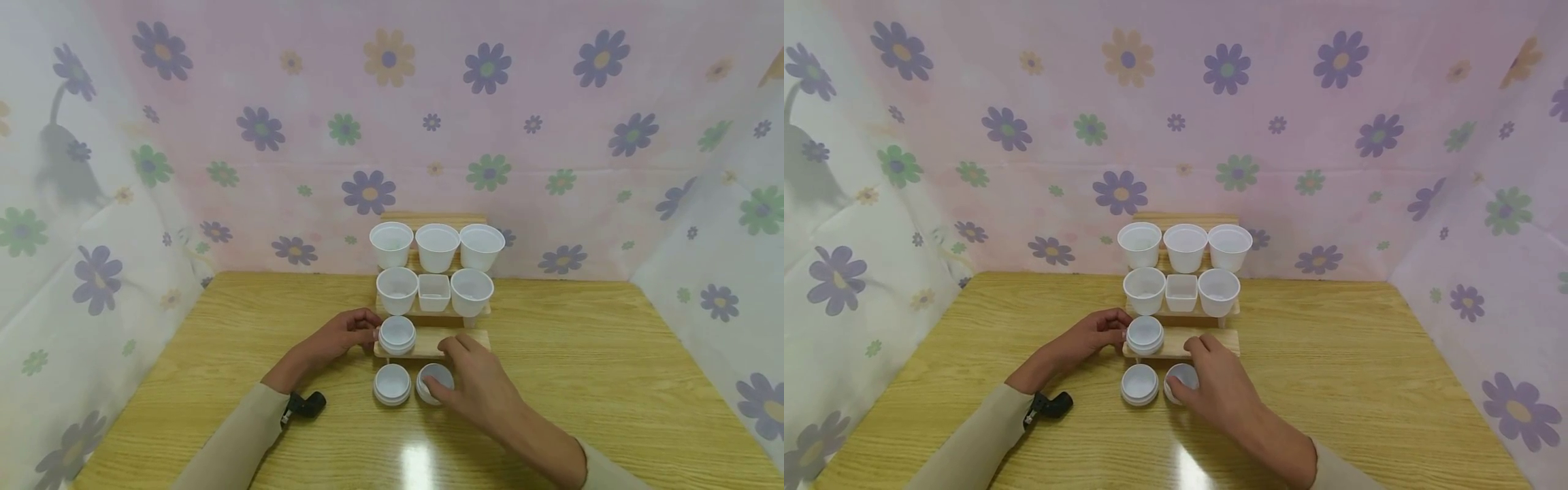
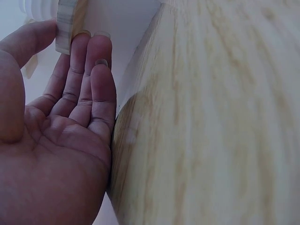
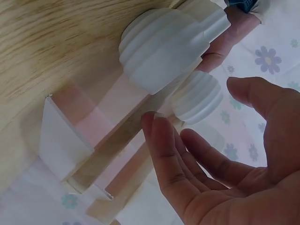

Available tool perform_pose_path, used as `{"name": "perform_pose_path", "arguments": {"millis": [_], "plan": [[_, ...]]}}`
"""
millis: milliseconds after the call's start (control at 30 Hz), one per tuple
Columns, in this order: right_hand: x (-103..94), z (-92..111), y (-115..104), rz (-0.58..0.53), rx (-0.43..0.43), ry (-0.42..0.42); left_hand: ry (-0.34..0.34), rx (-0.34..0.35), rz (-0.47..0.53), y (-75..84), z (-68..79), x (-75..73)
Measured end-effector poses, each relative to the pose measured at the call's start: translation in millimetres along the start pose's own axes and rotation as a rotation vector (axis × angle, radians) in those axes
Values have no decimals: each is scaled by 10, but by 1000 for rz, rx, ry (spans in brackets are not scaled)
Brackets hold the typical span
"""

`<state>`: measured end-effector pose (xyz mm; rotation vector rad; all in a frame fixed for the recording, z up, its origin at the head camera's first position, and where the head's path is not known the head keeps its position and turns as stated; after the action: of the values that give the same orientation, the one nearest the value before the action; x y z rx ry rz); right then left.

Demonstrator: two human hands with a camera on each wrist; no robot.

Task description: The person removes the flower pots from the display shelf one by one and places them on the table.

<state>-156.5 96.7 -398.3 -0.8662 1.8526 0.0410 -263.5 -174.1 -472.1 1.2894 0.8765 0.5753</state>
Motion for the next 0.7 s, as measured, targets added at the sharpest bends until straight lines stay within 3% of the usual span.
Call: {"name": "perform_pose_path", "arguments": {"millis": [333, 700], "plan": [[8, -107, -40, -49, 13, 12, 6, -6, -12, 0, 14, -9], [56, -182, -29, -97, 117, -45, 0, 2, -13, -14, 2, -5]]}}
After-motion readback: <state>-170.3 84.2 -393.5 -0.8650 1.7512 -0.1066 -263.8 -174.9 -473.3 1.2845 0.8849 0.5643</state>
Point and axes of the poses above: each hand's wrist, its own z-axis away from the middle knuckle, its own x-axis out of the palm, y = z × x, the point moved 3 cm from there along -z, towards the middle knuckle
